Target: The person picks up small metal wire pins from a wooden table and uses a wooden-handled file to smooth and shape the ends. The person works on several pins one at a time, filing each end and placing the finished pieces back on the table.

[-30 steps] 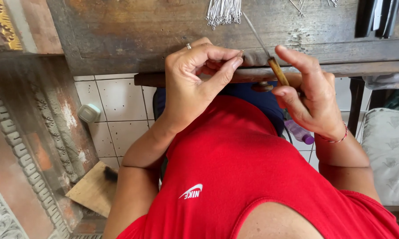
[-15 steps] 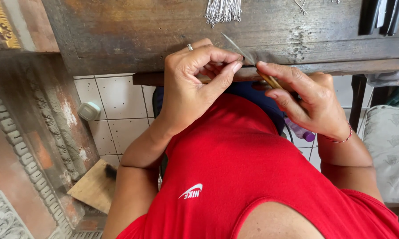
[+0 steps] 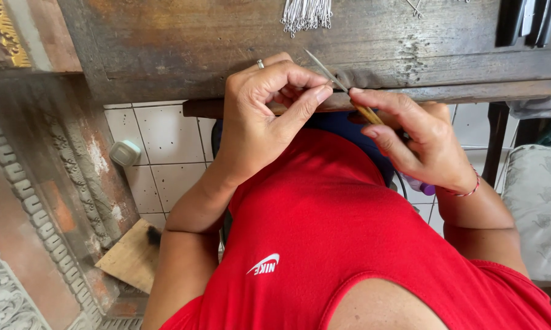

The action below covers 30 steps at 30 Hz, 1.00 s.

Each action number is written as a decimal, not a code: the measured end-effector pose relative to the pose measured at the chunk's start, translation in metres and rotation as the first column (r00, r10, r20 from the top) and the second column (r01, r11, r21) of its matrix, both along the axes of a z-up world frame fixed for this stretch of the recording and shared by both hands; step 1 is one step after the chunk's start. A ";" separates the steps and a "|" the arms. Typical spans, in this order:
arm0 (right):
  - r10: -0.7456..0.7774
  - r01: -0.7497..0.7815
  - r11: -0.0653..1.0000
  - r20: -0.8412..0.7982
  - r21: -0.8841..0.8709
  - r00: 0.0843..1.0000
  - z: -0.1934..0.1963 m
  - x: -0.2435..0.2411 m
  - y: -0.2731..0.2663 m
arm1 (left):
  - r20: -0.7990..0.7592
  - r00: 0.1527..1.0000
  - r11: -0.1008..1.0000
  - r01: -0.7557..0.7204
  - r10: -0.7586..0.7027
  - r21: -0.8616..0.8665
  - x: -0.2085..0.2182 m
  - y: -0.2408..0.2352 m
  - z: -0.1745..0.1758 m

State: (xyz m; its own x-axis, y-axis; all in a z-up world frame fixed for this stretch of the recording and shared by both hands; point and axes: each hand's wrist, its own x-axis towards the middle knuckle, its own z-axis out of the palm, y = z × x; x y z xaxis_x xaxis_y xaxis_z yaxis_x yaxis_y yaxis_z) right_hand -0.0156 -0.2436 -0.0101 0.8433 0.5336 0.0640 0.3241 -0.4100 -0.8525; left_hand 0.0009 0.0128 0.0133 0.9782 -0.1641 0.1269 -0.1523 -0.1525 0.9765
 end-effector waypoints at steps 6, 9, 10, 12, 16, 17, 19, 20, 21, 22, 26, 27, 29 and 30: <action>0.010 -0.010 0.999 -0.013 0.050 1.000 0.000 -0.001 0.004 | 0.005 1.000 1.000 0.006 -0.006 0.012 -0.002 0.000 0.000; 0.086 -0.086 0.996 -0.010 0.020 0.996 0.000 0.000 0.006 | -0.004 1.000 1.000 0.010 -0.010 0.026 -0.002 0.000 0.000; 0.047 -0.047 0.999 -0.008 0.027 0.999 -0.001 -0.002 0.005 | -0.003 1.000 1.000 0.012 -0.012 0.021 -0.003 0.000 0.000; 0.009 -0.009 0.999 -0.006 0.036 1.000 -0.003 -0.004 0.005 | -0.003 1.000 1.000 0.012 -0.012 0.018 -0.005 0.000 0.000; 0.016 -0.016 0.999 0.002 0.046 1.000 0.000 -0.001 0.009 | 0.020 0.999 0.999 0.035 -0.036 0.014 -0.005 -0.001 0.001; -0.058 0.056 0.997 0.037 0.054 0.998 0.002 -0.002 0.010 | 0.012 0.998 0.999 0.054 -0.054 0.006 -0.007 -0.001 0.001; -0.108 0.104 0.993 0.070 0.052 0.992 0.000 -0.002 0.014 | 0.027 0.997 0.997 0.073 -0.074 0.018 -0.008 -0.003 0.000; -0.153 0.148 0.987 0.107 0.055 0.982 -0.002 -0.001 0.016 | 0.047 0.995 0.996 0.088 -0.090 0.034 -0.007 -0.004 -0.001; -0.157 0.152 0.987 0.107 0.053 0.982 0.002 0.002 0.021 | 0.046 0.995 0.995 0.093 -0.094 0.031 -0.007 -0.005 -0.003; -0.165 0.160 0.985 0.086 0.066 0.983 0.006 0.004 0.026 | 0.053 0.993 0.995 0.102 -0.102 0.017 -0.008 -0.006 -0.005; -0.176 0.168 0.980 0.068 0.104 0.982 0.008 0.010 0.034 | 0.094 0.988 0.992 0.122 -0.123 0.020 -0.009 -0.007 -0.010; -0.176 0.169 0.980 0.065 0.102 0.982 0.006 0.009 0.033 | 0.090 0.988 0.992 0.121 -0.122 0.019 -0.010 -0.007 -0.010; -0.202 0.200 0.978 0.038 0.058 0.979 0.000 0.008 0.031 | 0.088 0.987 0.991 0.136 -0.137 0.016 -0.009 -0.007 -0.009; -0.202 0.199 0.978 0.042 0.059 0.979 0.000 0.008 0.032 | 0.092 0.986 0.991 0.135 -0.136 0.017 -0.010 -0.007 -0.011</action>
State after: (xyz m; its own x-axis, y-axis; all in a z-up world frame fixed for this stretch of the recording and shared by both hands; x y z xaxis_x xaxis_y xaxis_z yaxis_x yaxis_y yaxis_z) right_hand -0.0081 -0.2119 -0.0102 0.9280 0.3489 0.1309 0.2808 -0.4240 -0.8610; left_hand -0.0092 0.0056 0.0027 0.9309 -0.2964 0.2136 -0.2622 -0.1349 0.9555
